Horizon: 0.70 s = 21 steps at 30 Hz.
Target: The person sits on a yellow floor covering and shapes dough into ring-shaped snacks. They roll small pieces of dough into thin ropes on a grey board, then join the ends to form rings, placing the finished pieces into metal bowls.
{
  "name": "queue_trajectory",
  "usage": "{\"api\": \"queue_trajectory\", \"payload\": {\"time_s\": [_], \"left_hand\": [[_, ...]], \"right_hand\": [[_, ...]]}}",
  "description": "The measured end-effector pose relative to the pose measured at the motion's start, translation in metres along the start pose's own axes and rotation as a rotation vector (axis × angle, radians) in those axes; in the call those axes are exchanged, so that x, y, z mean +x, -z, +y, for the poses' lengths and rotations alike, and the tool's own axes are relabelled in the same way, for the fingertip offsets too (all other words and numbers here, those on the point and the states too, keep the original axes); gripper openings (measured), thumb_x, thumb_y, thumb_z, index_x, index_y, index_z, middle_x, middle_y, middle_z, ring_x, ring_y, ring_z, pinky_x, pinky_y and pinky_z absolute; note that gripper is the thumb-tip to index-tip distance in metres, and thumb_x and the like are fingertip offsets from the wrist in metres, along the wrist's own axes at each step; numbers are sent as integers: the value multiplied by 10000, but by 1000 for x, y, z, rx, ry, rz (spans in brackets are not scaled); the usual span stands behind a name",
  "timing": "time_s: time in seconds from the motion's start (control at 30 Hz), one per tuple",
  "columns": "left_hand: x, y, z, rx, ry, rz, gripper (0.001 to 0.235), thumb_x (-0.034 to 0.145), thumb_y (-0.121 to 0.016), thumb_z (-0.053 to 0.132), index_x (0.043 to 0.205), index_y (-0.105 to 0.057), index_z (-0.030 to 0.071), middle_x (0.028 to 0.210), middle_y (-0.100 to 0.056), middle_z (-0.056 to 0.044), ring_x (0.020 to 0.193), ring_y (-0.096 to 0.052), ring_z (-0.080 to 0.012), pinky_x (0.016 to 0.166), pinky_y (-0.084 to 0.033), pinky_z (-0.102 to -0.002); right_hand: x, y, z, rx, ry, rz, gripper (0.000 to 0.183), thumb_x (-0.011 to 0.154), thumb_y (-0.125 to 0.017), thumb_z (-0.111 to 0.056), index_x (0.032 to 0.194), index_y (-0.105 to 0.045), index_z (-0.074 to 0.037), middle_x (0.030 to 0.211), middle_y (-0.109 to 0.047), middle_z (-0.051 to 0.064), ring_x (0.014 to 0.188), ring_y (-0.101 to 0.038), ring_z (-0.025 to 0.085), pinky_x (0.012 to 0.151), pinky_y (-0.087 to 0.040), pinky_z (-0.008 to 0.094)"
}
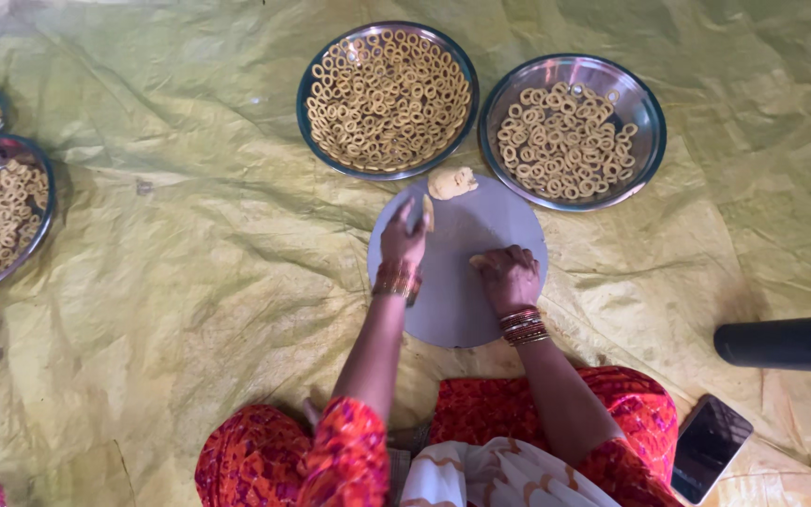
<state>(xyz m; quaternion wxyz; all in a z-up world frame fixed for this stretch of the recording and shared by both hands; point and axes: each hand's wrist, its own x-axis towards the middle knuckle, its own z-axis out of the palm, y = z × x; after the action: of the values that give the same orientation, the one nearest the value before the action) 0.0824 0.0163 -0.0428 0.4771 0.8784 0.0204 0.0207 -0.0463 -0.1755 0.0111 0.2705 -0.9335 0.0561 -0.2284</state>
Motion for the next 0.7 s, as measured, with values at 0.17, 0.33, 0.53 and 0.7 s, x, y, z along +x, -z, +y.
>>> {"api": "queue_trajectory", "payload": {"time_s": [0.17,0.33,0.53,0.7], "left_hand": [[-84,70,8,708,51,-577,1315,642,-803,743,1628,-121,201,1705,-20,-168,1564,-4,-396,1249,-141,-571],[-120,88,31,788,134,-712,1665,449,-833,847,1628,181,252,1687,318,-102,1542,304,-368,1205,-30,-717],[-123,91,49,747,201,-706,1715,415,-909,756,1613,238,318,1681,349,-73,1527,326,-390,1179,-31,-765],[-118,97,52,754,206,-749,1768,364,-940,725,1614,241,312,1690,338,-80,1532,313,-391,1173,-50,-763]], "right_hand": [[-7,2,2,-53,24,18,271,752,-780,-204,1023,-796,-206,941,-704,38,953,-637,276,858,-489,448],[-22,-6,-2,-298,26,-138,246,870,-697,-189,1098,-786,-217,1072,-748,33,1039,-668,253,906,-497,450],[-63,3,-26,-407,73,-271,820,906,-596,-382,1546,-294,34,1615,-328,226,1509,-273,395,1200,-216,570],[-41,-19,-36,-427,70,-450,1007,879,-543,-606,1586,-175,11,1669,-189,214,1554,-144,375,1230,-98,603]]}}
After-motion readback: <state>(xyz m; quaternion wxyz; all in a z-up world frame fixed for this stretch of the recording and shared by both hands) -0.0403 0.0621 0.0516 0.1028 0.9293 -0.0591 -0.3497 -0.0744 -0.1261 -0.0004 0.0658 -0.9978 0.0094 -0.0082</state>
